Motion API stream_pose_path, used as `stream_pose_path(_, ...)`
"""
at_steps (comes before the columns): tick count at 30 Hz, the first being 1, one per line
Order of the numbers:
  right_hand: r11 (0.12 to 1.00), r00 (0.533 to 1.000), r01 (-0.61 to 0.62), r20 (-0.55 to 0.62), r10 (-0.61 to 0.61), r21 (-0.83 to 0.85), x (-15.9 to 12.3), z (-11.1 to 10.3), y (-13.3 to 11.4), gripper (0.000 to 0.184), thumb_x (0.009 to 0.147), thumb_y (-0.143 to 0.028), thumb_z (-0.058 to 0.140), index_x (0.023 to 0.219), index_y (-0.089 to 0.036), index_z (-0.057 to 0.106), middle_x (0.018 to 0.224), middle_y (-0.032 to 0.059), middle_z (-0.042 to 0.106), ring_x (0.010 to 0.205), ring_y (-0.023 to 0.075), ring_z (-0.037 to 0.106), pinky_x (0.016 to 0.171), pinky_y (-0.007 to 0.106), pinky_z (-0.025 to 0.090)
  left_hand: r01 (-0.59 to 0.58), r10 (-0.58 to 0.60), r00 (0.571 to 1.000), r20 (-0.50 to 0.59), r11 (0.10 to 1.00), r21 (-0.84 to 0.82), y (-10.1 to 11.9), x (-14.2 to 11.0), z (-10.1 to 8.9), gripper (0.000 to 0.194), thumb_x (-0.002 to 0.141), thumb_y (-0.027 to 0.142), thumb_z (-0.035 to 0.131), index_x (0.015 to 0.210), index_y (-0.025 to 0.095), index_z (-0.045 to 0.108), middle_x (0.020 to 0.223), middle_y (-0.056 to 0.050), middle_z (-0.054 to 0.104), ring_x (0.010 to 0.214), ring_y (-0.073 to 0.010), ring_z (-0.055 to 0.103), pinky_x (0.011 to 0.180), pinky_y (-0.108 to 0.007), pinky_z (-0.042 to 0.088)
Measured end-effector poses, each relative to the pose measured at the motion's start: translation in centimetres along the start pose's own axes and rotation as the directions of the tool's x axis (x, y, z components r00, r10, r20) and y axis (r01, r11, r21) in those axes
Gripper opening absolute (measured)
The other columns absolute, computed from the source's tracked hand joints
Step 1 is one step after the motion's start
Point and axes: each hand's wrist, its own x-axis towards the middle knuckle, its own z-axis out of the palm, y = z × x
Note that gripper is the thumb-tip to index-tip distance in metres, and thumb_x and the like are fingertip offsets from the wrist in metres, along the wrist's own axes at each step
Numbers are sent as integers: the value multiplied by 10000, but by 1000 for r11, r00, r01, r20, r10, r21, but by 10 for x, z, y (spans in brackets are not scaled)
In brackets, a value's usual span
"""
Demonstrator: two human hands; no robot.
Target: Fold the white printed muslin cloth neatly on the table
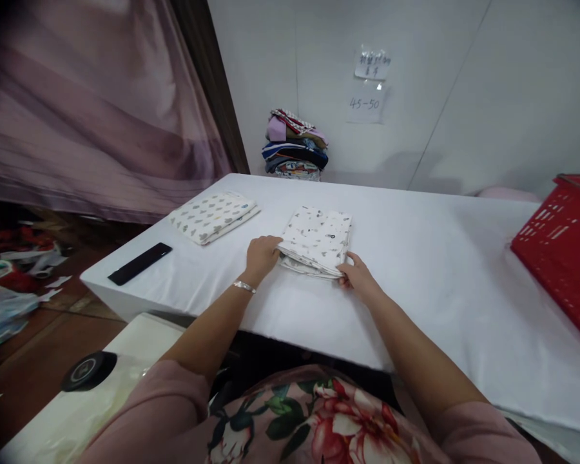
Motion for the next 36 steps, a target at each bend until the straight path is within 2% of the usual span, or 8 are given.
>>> stream_pose_path(5, 1000, 1000, -23, -5, 23, -12, 3, 3, 9, 710, 727, -157, 579, 1392, -196, 333, 561, -34, 540, 419, 108, 475, 350, 185, 377, 276, -267, 961, 68, 927, -254, -7, 1, 11, 337, 762, 116, 513, 1050, 241, 632, 1157, -11, 618, 1071, -196, 554, 863, -298, 444)
stream_pose_path(9, 998, 999, -38, 26, 37, 44, 4, 0, 11, 709, 725, -156, 585, 1386, -208, 332, 608, -22, 562, 434, 106, 491, 360, 190, 400, 307, -297, 952, 80, 901, -305, -6, -12, 6, 405, 742, 158, 574, 1144, 208, 584, 1198, -49, 579, 1073, -207, 548, 893, -313, 442)
stream_pose_path(14, 994, 997, -57, 57, 51, 98, 4, -2, 11, 694, 734, -154, 594, 1375, -204, 331, 635, -10, 574, 452, 111, 503, 359, 194, 414, 34, -49, 991, -121, 992, -122, 23, -45, -2, 179, 807, 254, 589, 969, 184, 619, 1016, -80, 607, 1003, -241, 526, 875, -375, 406)
stream_pose_path(17, 992, 997, -59, 56, 54, 110, 2, -1, 9, 672, 741, -151, 591, 1362, -204, 340, 636, -8, 577, 449, 109, 502, 354, 194, 420, -214, 211, 977, -38, 972, -98, 43, -58, 6, 146, 878, 286, 524, 872, 204, 644, 900, -58, 623, 925, -217, 542, 830, -367, 397)
stream_pose_path(20, 991, 997, -58, 56, 51, 122, 1, 1, 6, 649, 735, -135, 586, 1340, -195, 358, 620, -14, 571, 436, 105, 494, 346, 190, 421, -293, 298, 954, 23, 947, -131, 57, -57, 15, 186, 906, 293, 492, 965, 219, 652, 948, -53, 643, 939, -203, 562, 809, -345, 403)
stream_pose_path(24, 988, 997, -56, 58, 48, 145, -1, 2, 6, 636, 721, -125, 589, 1318, -190, 378, 608, -18, 571, 425, 101, 488, 339, 179, 408, -222, 247, 961, 127, 958, -181, 71, -50, 19, 217, 913, 313, 475, 1016, 228, 647, 969, -38, 672, 916, -192, 601, 764, -301, 429)
stream_pose_path(31, 987, 997, -44, 68, 34, 155, 0, 2, 9, 630, 715, -138, 599, 1309, -190, 397, 628, -16, 584, 430, 96, 492, 347, 178, 410, 73, -23, 971, 238, 976, -203, 88, -54, 17, 257, 888, 342, 494, 1088, 234, 612, 905, -25, 707, 828, -199, 640, 692, -277, 447)
stream_pose_path(36, 986, 996, -28, 84, 14, 167, 0, 2, 7, 619, 718, -144, 602, 1305, -187, 414, 649, -12, 588, 437, 90, 489, 354, 178, 409, 59, 4, 970, 245, 966, -251, 91, -52, 19, 239, 882, 328, 493, 1070, 253, 619, 920, -17, 709, 856, -192, 640, 719, -270, 445)
